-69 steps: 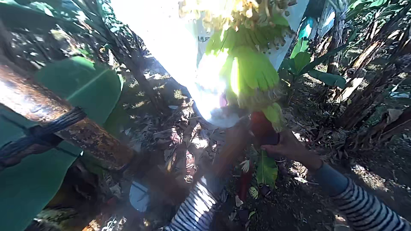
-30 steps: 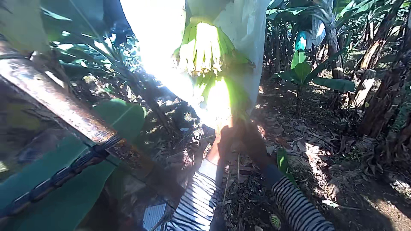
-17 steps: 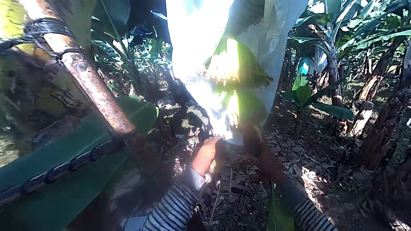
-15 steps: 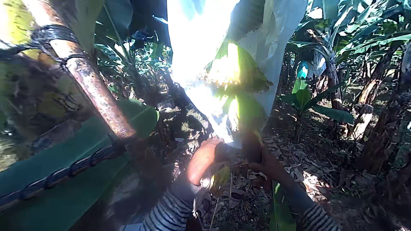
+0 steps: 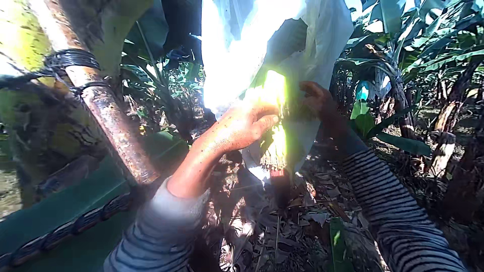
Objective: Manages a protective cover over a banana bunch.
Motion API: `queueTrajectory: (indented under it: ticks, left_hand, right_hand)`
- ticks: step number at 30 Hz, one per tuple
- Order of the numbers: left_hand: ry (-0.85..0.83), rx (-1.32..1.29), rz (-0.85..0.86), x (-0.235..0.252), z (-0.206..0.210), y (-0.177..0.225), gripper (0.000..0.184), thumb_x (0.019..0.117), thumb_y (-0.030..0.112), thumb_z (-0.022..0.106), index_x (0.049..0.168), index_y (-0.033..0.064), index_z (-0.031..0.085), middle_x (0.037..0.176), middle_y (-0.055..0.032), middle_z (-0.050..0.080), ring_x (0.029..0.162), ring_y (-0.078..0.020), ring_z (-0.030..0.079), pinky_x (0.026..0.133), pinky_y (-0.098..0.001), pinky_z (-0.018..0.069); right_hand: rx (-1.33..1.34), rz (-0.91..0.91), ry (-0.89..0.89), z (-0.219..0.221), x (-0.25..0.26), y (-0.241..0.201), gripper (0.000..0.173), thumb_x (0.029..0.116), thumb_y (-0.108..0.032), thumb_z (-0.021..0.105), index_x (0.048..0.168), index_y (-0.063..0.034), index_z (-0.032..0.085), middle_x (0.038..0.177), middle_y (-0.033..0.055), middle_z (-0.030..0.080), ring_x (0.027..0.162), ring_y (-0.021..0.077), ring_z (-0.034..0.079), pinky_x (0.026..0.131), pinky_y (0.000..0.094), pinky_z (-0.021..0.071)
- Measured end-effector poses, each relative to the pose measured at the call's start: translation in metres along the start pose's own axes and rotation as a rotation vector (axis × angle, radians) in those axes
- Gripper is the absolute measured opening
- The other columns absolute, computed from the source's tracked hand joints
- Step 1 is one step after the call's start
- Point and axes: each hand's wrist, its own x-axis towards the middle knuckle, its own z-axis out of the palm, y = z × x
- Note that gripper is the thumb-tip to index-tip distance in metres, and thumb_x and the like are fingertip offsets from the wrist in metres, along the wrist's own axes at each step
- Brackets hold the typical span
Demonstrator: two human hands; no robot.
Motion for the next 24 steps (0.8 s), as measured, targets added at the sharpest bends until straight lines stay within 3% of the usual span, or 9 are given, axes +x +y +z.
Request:
queueTrajectory:
  ticks: [3, 5, 8, 10, 12, 14, 16, 20, 24]
  left_hand:
    - [0.13, -0.214, 0.109, 0.025, 0.004, -0.008, 0.03, 0.1073, 0.024, 0.049, 0.127, 0.0132, 0.069, 0.116, -0.0014, 0.073, 0.099, -0.0091, 0.071, 0.089, -0.0328, 0.0591]
    - [0.198, -0.219, 0.199, 0.047, 0.011, -0.015, 0.029, 0.1057, 0.016, 0.048, 0.124, 0.0078, 0.069, 0.118, -0.0072, 0.07, 0.101, -0.0127, 0.067, 0.089, -0.0324, 0.0554]
    - [0.132, -0.032, 0.197, 0.092, 0.001, -0.034, 0.037, 0.1064, 0.024, 0.046, 0.134, 0.0074, 0.066, 0.132, -0.0104, 0.066, 0.126, -0.0167, 0.06, 0.109, -0.0386, 0.0445]
    - [0.085, 0.097, 0.131, 0.103, -0.015, -0.048, 0.045, 0.1084, 0.033, 0.041, 0.138, 0.0082, 0.063, 0.135, -0.0125, 0.066, 0.128, -0.0213, 0.06, 0.111, -0.0457, 0.0427]
    - [0.068, 0.239, 0.059, 0.101, -0.033, -0.068, 0.052, 0.1085, 0.044, 0.035, 0.14, 0.0119, 0.062, 0.132, -0.0113, 0.068, 0.126, -0.0231, 0.062, 0.109, -0.0515, 0.0451]
    - [0.098, 0.316, 0.028, 0.095, -0.046, -0.087, 0.055, 0.1075, 0.048, 0.033, 0.131, 0.0118, 0.067, 0.12, -0.0126, 0.071, 0.116, -0.0268, 0.066, 0.101, -0.0561, 0.0478]
    - [0.115, 0.359, 0.015, 0.088, -0.055, -0.095, 0.057, 0.1075, 0.05, 0.03, 0.122, 0.0118, 0.07, 0.112, -0.0127, 0.072, 0.111, -0.0276, 0.067, 0.096, -0.0571, 0.0486]
    - [0.058, 0.445, -0.03, 0.076, -0.067, -0.099, 0.057, 0.1096, 0.047, 0.029, 0.105, 0.0078, 0.071, 0.097, -0.0138, 0.07, 0.1, -0.0304, 0.068, 0.088, -0.0575, 0.0483]
    - [0.033, 0.465, -0.073, 0.066, -0.081, -0.093, 0.057, 0.1104, 0.044, 0.03, 0.079, 0.008, 0.061, 0.074, -0.0094, 0.058, 0.077, -0.0272, 0.06, 0.071, -0.0522, 0.0431]
  right_hand:
    - [0.07, 0.068, -0.106, 0.005, 0.016, 0.025, 0.059, 0.0918, -0.019, 0.052, 0.149, -0.0046, 0.049, 0.145, 0.0164, 0.057, 0.129, 0.0217, 0.058, 0.107, 0.0411, 0.0496]
    - [0.12, 0.178, -0.225, 0.003, 0.006, 0.026, 0.064, 0.0957, -0.022, 0.048, 0.159, -0.0174, 0.036, 0.153, 0.0111, 0.05, 0.129, 0.0216, 0.057, 0.103, 0.0443, 0.0506]
    - [0.119, 0.323, -0.319, 0.002, -0.003, 0.051, 0.088, 0.0882, -0.018, 0.073, 0.162, -0.0278, 0.027, 0.144, 0.0129, 0.057, 0.115, 0.0272, 0.065, 0.091, 0.0506, 0.0563]
    - [0.047, 0.365, -0.313, 0.007, -0.002, 0.076, 0.104, 0.0772, -0.02, 0.088, 0.161, -0.0293, 0.027, 0.135, 0.016, 0.063, 0.108, 0.0314, 0.068, 0.088, 0.0546, 0.0581]
    - [-0.024, 0.382, -0.288, 0.017, 0.003, 0.094, 0.1, 0.0756, -0.025, 0.09, 0.158, -0.0271, 0.033, 0.128, 0.0158, 0.066, 0.104, 0.0311, 0.07, 0.087, 0.0545, 0.0594]
    - [-0.178, 0.316, -0.259, 0.031, 0.005, 0.104, 0.071, 0.0819, -0.025, 0.086, 0.143, -0.0114, 0.051, 0.11, 0.019, 0.071, 0.088, 0.0323, 0.072, 0.078, 0.0554, 0.0605]
    - [-0.362, 0.237, -0.314, 0.04, 0.009, 0.104, 0.055, 0.0882, -0.027, 0.081, 0.132, -0.0046, 0.057, 0.098, 0.019, 0.072, 0.084, 0.0332, 0.072, 0.078, 0.0574, 0.0587]
    - [-0.656, 0.123, -0.454, 0.046, 0.01, 0.091, 0.054, 0.0936, -0.027, 0.075, 0.134, -0.0009, 0.05, 0.089, 0.0189, 0.069, 0.08, 0.0374, 0.071, 0.074, 0.0594, 0.0569]
    - [-0.695, 0.156, -0.581, 0.034, 0.016, 0.086, 0.058, 0.0923, -0.011, 0.073, 0.141, -0.0026, 0.045, 0.097, 0.0215, 0.069, 0.087, 0.0403, 0.071, 0.079, 0.0605, 0.0565]
